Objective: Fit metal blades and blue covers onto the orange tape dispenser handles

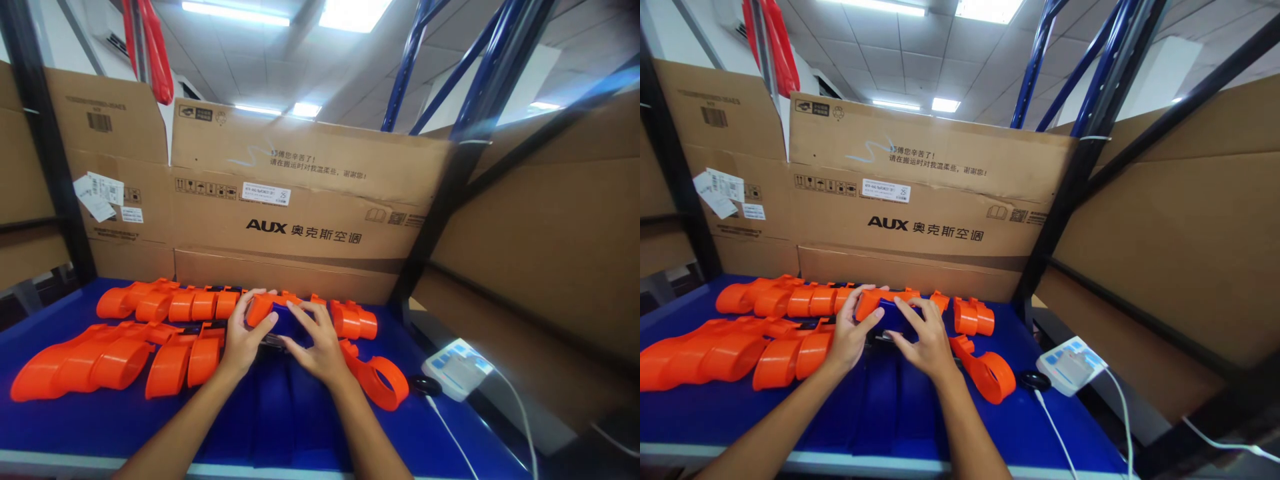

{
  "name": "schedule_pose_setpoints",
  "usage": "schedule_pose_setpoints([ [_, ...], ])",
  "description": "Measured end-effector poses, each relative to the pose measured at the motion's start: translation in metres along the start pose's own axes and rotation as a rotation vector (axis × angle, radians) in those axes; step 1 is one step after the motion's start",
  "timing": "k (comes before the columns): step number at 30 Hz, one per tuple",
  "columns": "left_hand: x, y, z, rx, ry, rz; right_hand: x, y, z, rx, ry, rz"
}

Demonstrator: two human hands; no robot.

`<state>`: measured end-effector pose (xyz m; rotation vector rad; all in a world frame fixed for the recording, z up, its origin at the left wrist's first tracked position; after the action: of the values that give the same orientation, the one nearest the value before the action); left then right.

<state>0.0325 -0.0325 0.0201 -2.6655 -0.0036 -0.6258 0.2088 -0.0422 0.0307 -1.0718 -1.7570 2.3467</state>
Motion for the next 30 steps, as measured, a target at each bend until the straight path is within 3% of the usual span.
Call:
schedule_pose_setpoints([
  [18, -0.009, -0.005, 0.011, -0.053, 0.067, -0.028, 0.004, 0.000, 0.003, 0.062, -0.072, 0.032],
  [22, -0.009, -0.003, 0.015, 0.008, 0.096, 0.128, 0.003, 0.001, 0.003, 0.194, -0.236, -0.055],
  [27, -0.006, 0.005, 0.016, 0.032, -0.119, 0.413, 0.013, 0.005, -0.005, 0.607, -0.579, -0.125],
  [30, -0.002, 0.012, 0.019, 0.061, -0.289, 0.506, 0.017, 0.003, -0.009, 0.762, -0.689, -0.186],
])
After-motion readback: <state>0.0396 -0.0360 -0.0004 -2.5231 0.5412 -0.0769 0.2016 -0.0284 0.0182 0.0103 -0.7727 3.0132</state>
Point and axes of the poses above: each hand's wrist, its own y-axis away from the middle knuckle, its own x-axis out of the palm, z = x × y, the point moved 1 cm from there along -y, towards the middle knuckle, and after that the axes turned 7 degrees about -x, right-handed, at the moved point
